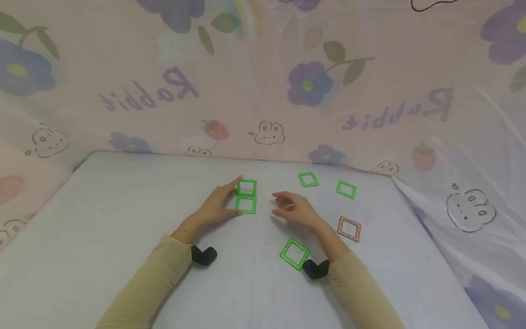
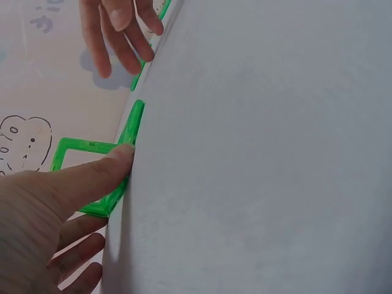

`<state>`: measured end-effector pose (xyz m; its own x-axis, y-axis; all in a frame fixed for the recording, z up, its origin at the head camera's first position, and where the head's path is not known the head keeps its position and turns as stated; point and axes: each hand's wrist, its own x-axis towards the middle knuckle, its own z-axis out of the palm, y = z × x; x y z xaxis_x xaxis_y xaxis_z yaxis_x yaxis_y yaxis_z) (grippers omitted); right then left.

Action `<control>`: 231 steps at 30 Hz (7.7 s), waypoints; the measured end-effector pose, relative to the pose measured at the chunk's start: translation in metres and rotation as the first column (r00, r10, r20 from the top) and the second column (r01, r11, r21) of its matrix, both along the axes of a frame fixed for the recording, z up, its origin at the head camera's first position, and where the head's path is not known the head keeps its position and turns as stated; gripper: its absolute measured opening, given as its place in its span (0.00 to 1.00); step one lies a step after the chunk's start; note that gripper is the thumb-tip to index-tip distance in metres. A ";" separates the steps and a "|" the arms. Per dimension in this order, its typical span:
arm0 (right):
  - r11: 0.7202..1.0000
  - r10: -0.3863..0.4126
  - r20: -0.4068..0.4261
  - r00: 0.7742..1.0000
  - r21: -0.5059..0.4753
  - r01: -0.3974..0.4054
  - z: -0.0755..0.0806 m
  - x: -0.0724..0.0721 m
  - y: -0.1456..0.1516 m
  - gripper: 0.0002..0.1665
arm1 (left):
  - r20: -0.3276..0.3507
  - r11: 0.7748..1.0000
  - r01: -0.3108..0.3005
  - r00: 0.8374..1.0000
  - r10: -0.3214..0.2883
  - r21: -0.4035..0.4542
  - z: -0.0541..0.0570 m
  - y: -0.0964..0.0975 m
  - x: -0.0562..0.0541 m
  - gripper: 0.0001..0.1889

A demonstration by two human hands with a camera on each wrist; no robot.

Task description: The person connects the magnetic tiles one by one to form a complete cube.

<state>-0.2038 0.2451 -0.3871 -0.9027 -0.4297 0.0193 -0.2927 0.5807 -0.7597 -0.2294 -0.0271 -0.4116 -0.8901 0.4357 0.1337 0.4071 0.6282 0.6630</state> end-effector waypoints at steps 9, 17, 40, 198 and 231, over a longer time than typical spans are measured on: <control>0.998 0.024 -0.006 1.000 0.065 -0.023 -0.005 0.018 0.012 0.29 | 0.027 1.000 -0.016 1.000 0.017 -0.011 0.002 0.002 0.002 0.52; 0.995 0.044 -0.029 0.999 0.095 -0.041 -0.008 0.035 0.024 0.30 | 0.033 1.000 -0.026 0.999 0.026 -0.016 0.004 0.004 0.003 0.52; 0.994 0.058 -0.003 0.998 0.094 -0.057 -0.013 0.066 0.042 0.32 | 0.025 1.000 -0.019 0.999 0.019 -0.017 0.005 0.005 0.003 0.52; 0.934 -0.051 0.000 0.999 -0.354 0.048 -0.008 0.008 -0.007 0.39 | 0.003 1.000 -0.001 1.000 0.002 -0.018 0.004 0.003 0.005 0.50; 0.948 -0.028 0.037 0.999 -0.317 0.038 -0.014 -0.009 -0.024 0.40 | 0.025 1.000 -0.005 1.000 0.005 -0.008 0.003 0.001 0.005 0.50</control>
<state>-0.2133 0.2216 -0.4013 -0.9186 -0.3761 0.1215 -0.2505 0.3164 -0.9150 -0.2249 -0.0257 -0.4087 -0.8955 0.4319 0.1077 0.3869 0.6355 0.6681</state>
